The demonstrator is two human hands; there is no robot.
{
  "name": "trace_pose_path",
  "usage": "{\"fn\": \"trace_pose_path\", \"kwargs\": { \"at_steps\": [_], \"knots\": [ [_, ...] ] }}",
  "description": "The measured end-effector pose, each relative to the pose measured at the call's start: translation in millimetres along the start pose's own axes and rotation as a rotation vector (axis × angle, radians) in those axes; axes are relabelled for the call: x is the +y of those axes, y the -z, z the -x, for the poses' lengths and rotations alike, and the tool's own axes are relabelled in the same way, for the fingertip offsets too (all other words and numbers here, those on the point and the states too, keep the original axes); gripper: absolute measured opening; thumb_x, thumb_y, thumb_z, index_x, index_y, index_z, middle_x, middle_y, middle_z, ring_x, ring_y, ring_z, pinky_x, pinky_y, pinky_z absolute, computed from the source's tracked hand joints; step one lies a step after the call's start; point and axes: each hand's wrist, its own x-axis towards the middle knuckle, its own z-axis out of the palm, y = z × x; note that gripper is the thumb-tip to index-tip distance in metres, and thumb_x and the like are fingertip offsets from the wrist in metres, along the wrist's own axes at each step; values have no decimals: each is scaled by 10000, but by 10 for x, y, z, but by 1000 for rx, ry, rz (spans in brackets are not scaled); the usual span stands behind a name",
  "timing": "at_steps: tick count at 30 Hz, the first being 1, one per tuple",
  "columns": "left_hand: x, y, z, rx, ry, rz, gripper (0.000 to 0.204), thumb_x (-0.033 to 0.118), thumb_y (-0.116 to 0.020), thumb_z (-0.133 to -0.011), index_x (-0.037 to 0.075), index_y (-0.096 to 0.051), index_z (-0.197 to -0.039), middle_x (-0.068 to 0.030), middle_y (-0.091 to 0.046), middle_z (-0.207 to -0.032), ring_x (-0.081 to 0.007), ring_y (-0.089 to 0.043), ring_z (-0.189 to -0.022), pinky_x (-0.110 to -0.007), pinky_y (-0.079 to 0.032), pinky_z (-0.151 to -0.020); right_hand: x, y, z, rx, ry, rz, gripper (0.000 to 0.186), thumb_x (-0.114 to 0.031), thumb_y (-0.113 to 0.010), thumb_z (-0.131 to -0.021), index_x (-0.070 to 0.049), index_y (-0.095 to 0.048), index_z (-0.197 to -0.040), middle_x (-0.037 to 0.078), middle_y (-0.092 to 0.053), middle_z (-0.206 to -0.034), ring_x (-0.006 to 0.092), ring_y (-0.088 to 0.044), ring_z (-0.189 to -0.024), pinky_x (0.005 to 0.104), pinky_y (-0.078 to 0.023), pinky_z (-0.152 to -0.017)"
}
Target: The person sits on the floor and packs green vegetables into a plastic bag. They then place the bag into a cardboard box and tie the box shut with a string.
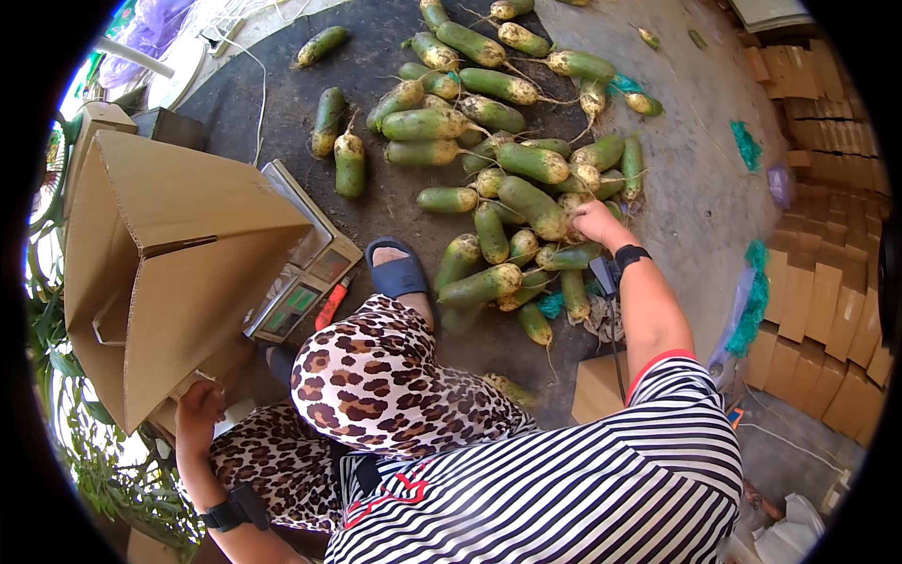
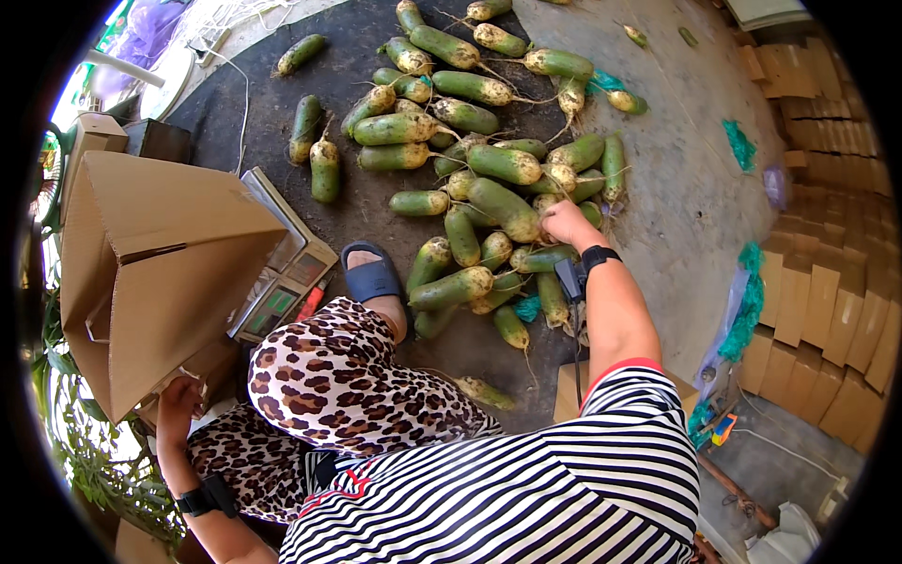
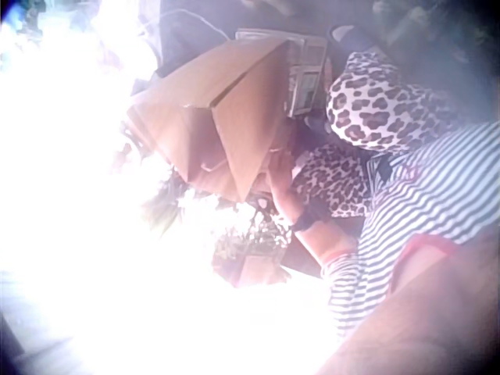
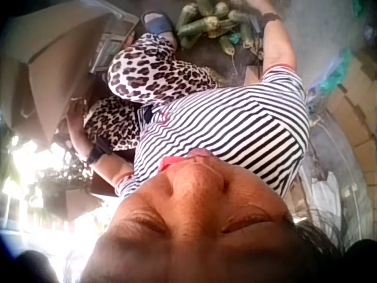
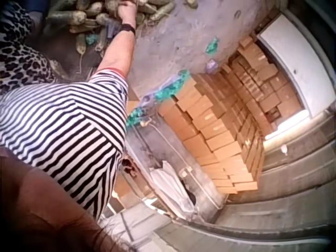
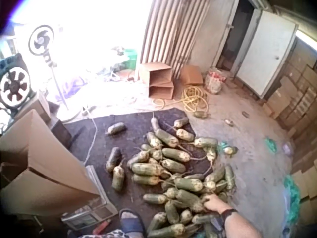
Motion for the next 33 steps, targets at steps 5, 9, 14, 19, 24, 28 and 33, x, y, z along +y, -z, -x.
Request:
{"fn": "trace_pose_path", "kwargs": {
  "at_steps": [5, 9, 14, 19, 24, 28, 33],
  "knots": [
    [-12, 46, -60, -82, -1, 39, 129, 139, -528, -912, 42, -606, -948, 7, -552, -682, -69, -524, -566, -217, -410, -510, 396, -266, -82, 409, 119, -122, 199, -84, -584, -807, -52, -704, -961, 191, -692, -958, 336, -654, -894, 417, -505, -788],
    [102, 31, -36, -38, 6, -30, 124, 143, -539, -909, 39, -605, -920, 7, -546, -660, -69, -509, -563, -226, -394, -510, 400, -775, -148, 323, 117, -184, 434, -47, -562, -803, -57, -579, -1237, 211, -655, -1110, 360, -620, -1036, 420, -495, -837],
    [24, 46, 1, -5, -40, -55, 147, 146, -553, -902, 12, -614, -905, -5, -546, -634, -81, -501, -574, -254, -398, -538, 522, -1103, -76, 349, -8, -188, 532, -9, -569, -792, 10, -485, -1316, 199, -642, -1089, 314, -658, -931, 407, -527, -738],
    [-414, 135, -38, 32, -99, -56, 226, 202, -582, -914, 1, -650, -994, -45, -615, -711, -116, -556, -647, -288, -444, -590, 404, -1115, 235, 328, 193, 138, 308, -226, -604, -782, 29, -638, -951, 273, -651, -934, 458, -608, -921, 494, -482, -784],
    [14, 188, 89, 16, -105, -49, 202, 199, -591, -926, 11, -637, -985, -19, -599, -745, -99, -560, -669, -262, -470, -634, 365, -1178, 683, 214, 126, -191, 264, -208, -582, -930, 19, -538, -803, 97, -557, -623, 192, -558, -430, 352, -427, -402],
    [-91, 226, 114, 40, -139, -5, 206, 208, -597, -923, 11, -630, -977, -12, -601, -760, -103, -560, -666, -259, -476, -637, 218, -1160, 937, 147, 8, -413, 224, -255, -549, -965, -45, -557, -888, 21, -494, -649, 144, -479, -456, 297, -420, -427],
    [-72, 233, 164, 68, -230, -33, 219, 220, -605, -918, 17, -626, -999, -4, -602, -772, -100, -554, -665, -258, -476, -627, -48, -1124, 1293, 149, 41, -627, 241, -286, -533, -983, -73, -554, -873, -16, -458, -638, 115, -434, -496, 267, -390, -448]
  ]
}}
